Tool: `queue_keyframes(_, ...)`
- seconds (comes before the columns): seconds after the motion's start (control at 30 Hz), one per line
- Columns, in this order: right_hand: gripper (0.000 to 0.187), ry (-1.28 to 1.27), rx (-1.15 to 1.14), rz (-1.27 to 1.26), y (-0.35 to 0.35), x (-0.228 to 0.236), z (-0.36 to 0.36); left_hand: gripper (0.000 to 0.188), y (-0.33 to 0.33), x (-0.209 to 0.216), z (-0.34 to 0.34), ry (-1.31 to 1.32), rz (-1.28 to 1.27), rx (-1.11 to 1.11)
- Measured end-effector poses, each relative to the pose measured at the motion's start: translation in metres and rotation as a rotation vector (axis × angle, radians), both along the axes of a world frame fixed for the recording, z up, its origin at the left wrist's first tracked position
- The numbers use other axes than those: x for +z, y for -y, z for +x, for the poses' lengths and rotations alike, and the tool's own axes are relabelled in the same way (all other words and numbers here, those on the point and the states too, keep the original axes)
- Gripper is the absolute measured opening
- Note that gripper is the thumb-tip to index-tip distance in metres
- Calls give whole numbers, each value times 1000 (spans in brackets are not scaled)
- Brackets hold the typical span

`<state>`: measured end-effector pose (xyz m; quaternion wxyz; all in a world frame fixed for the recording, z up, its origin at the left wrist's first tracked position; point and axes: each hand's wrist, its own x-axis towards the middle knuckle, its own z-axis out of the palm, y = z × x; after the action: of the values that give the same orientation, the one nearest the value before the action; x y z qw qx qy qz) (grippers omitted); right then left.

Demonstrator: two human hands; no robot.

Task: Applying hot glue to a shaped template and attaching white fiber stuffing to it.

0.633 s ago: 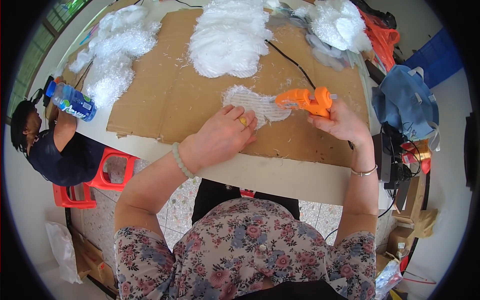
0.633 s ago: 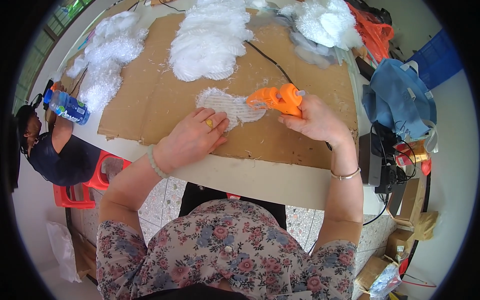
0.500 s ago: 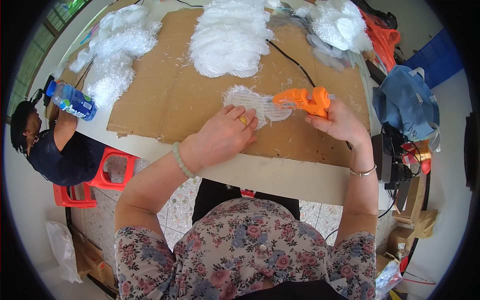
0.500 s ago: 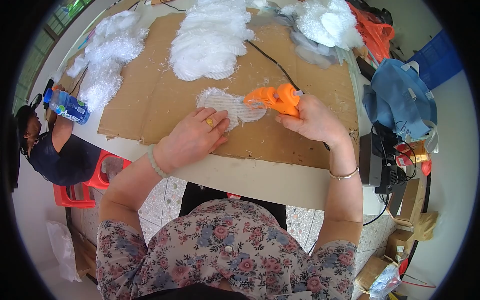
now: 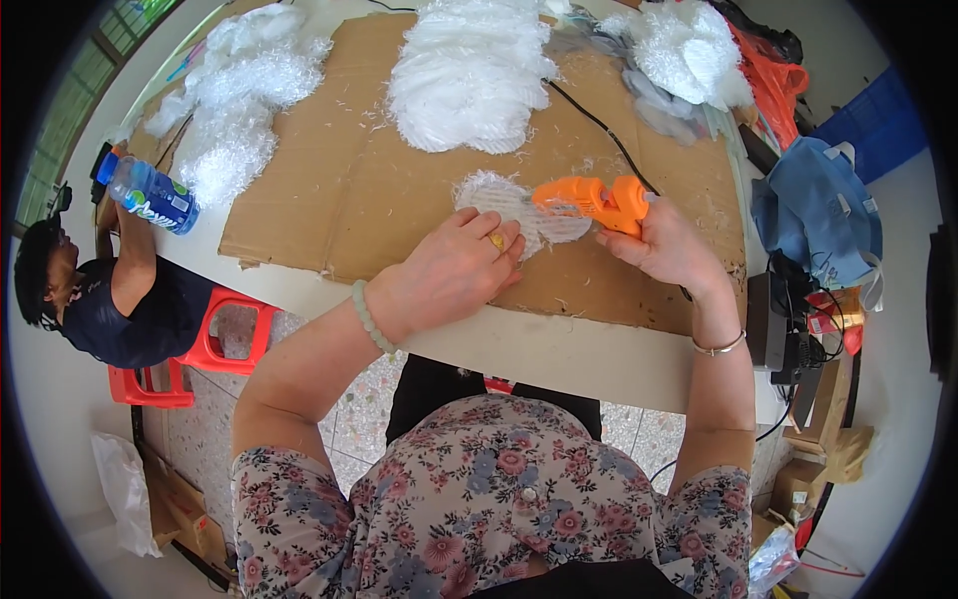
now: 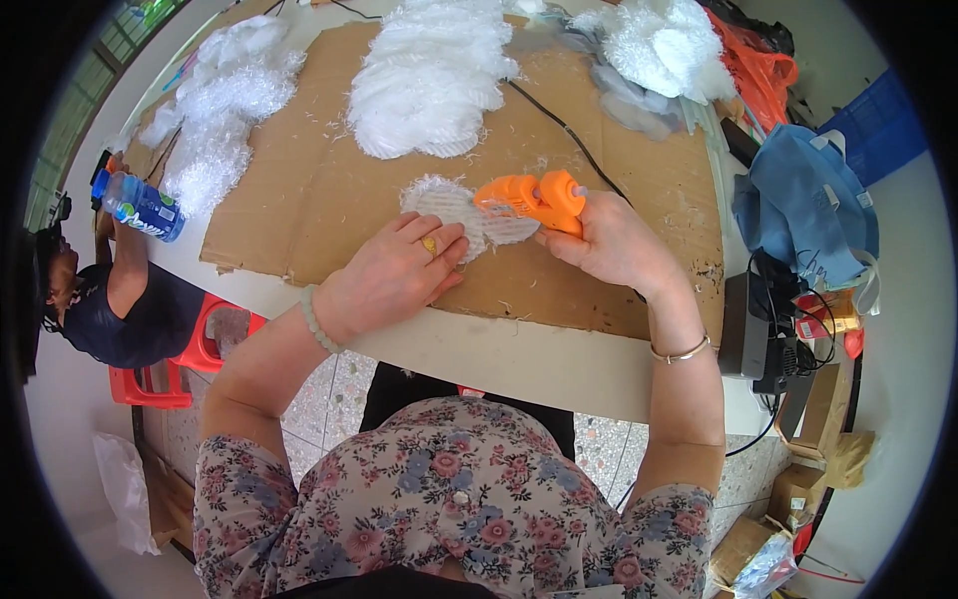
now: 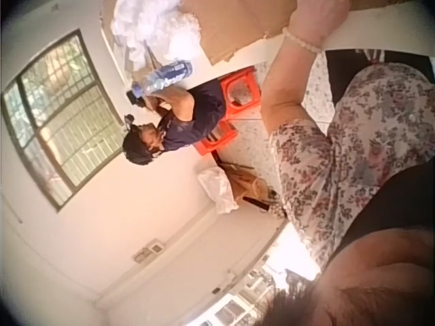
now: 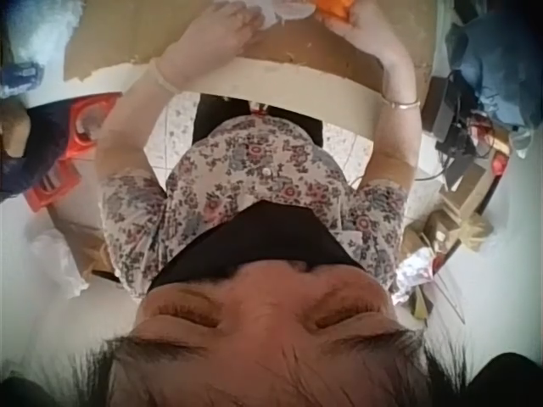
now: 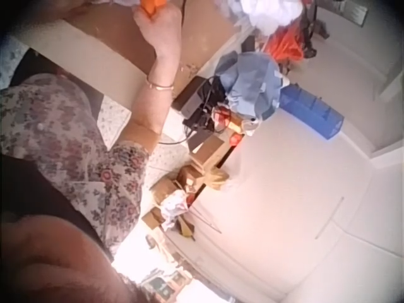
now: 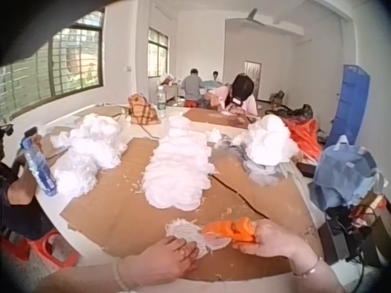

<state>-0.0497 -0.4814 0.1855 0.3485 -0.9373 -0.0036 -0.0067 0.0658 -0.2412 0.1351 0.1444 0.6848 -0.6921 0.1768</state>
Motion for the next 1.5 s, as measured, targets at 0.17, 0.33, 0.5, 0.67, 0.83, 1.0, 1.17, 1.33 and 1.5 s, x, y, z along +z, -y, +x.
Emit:
queue_keyframes(0.17, 19, 31, 6, -27, -3, -2, 3, 25, 0, 0, 0, 5, -9, -1)
queue_keyframes(0.33, 22, 22, 2, -33, -6, -5, 8, 25, 0, -2, 1, 17, -14, -7)
queue_keyframes(0.5, 24, 4, -3, -26, -8, -9, 14, 25, 0, -1, 0, 13, 9, 0)
queue_keyframes(0.67, 22, -68, -49, 82, -9, -9, 16, 25, 0, -1, 0, 10, 1, 4)
queue_keyframes(0.83, 21, 11, 11, 123, -8, -9, 12, 24, -1, -1, -1, 56, -26, 11)
queue_keyframes(1.0, 20, 69, 32, 46, -10, -10, 13, 28, -2, -2, -2, 10, 39, 11)
queue_keyframes(1.17, 21, 0, 13, 28, -13, -7, 17, 28, -2, -1, -2, 18, 42, 6)
queue_keyframes(1.33, 23, 6, 48, -34, -15, -4, 24, 29, -2, -2, -2, 7, 48, -1)
queue_keyframes(1.5, 25, 3, 114, -126, -20, 2, 31, 28, -3, -4, 0, 1, 27, -7)
